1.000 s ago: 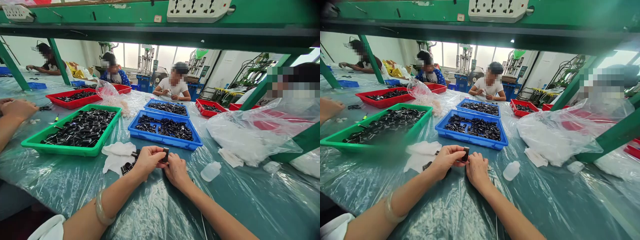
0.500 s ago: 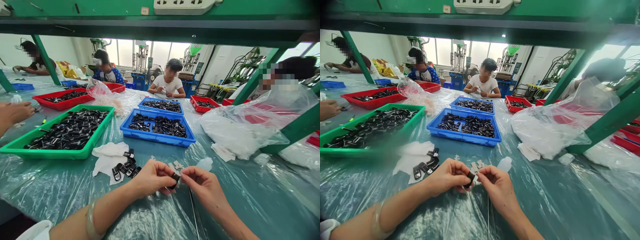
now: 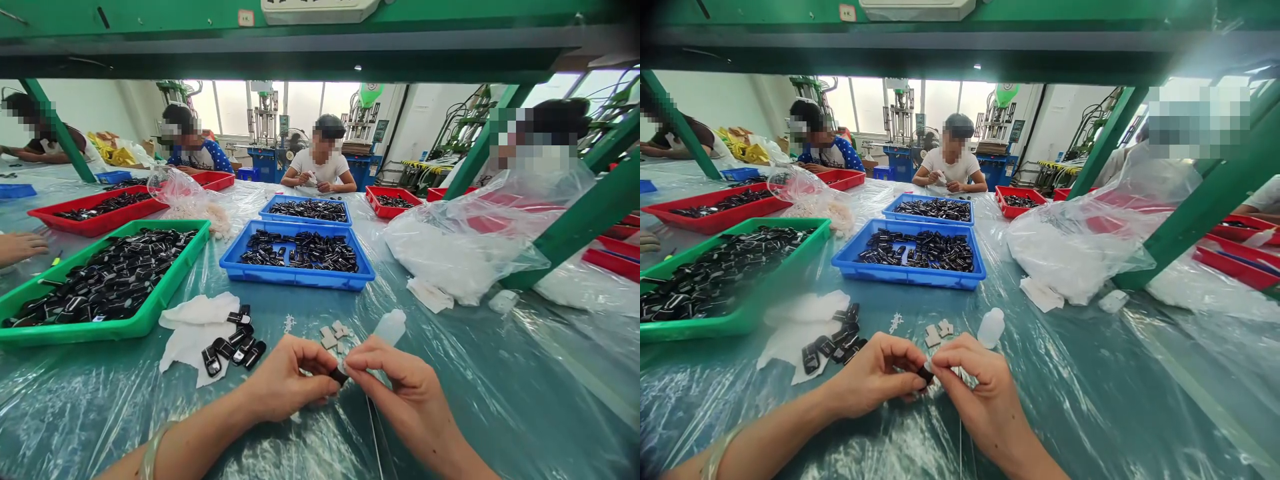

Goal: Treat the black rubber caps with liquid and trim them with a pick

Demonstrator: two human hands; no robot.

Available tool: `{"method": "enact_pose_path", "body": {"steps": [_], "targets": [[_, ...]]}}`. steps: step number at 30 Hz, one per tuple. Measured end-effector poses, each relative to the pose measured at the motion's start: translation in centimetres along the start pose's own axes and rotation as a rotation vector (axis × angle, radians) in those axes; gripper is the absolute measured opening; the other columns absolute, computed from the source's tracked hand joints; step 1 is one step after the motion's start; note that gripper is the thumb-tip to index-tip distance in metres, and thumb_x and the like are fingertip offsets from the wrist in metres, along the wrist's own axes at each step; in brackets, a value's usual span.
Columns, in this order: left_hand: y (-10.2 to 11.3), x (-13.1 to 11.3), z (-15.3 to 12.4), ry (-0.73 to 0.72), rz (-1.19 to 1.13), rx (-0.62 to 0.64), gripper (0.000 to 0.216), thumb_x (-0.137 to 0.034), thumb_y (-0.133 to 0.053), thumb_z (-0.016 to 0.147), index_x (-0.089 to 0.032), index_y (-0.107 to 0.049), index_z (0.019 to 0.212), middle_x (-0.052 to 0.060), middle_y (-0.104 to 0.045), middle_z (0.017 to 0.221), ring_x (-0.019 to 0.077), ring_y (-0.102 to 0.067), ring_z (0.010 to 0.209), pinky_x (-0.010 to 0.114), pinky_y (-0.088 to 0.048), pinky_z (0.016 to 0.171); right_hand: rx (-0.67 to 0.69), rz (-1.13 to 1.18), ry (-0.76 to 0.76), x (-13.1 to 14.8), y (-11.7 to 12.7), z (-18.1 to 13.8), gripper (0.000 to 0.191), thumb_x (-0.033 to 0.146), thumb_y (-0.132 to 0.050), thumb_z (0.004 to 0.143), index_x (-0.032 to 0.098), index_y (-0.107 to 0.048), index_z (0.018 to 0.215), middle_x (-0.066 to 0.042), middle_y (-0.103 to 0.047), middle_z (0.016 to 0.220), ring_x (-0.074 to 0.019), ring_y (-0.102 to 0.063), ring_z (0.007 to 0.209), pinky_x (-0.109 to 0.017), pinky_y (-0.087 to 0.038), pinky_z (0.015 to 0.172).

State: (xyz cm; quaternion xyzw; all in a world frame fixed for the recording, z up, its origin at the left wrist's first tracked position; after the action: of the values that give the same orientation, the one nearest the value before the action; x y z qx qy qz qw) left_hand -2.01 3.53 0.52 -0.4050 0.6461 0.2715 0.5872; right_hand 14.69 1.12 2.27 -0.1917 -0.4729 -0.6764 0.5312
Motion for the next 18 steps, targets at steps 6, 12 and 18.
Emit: {"method": "enact_pose_path", "body": {"steps": [6, 12, 18], "targets": [[-0.07, -0.10, -0.04, 0.000, -0.013, -0.004, 0.019, -0.023, -0.071, 0.061, -0.010, -0.068, 0.075, 0.002, -0.059, 0.060, 0.0082, -0.051, 0.053, 0.021, -0.046, 0.054, 0.016, -0.078, 0.084, 0.08, 0.09, -0.03, 0.015, 0.013, -0.055, 0.080, 0.021, -0.066, 0.076, -0.002, -0.066, 0.071, -0.0139, -0.059, 0.064, -0.026, -0.049, 0.059], [-0.01, -0.14, -0.08, -0.002, -0.006, -0.009, 0.019, -0.024, -0.070, 0.062, -0.011, -0.068, 0.076, 0.001, -0.059, 0.060, 0.0093, -0.052, 0.054, 0.023, -0.047, 0.055, 0.037, -0.107, 0.093, 0.34, 0.13, 0.03, 0.016, 0.014, -0.051, 0.082, 0.022, -0.063, 0.075, -0.003, -0.065, 0.071, -0.0156, -0.059, 0.064, -0.028, -0.049, 0.059], [0.03, -0.03, -0.09, -0.018, -0.012, 0.004, 0.020, -0.025, -0.071, 0.062, -0.012, -0.069, 0.076, 0.001, -0.059, 0.059, 0.0094, -0.052, 0.053, 0.023, -0.047, 0.055, 0.040, -0.119, 0.089, 0.39, 0.01, -0.08, 0.015, 0.014, -0.051, 0.083, 0.021, -0.063, 0.077, -0.004, -0.064, 0.072, -0.0158, -0.058, 0.065, -0.028, -0.049, 0.059]]}}
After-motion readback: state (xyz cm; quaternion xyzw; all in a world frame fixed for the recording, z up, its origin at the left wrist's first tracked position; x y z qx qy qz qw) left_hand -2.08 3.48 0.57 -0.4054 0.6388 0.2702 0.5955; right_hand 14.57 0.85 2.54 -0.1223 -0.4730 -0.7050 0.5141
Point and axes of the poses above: each hand's wrist, its own z-axis towards the middle knuckle, its own y-axis out of the back of the hand, x = y × z, the point moved 1 cm from there along z, towards the middle knuckle
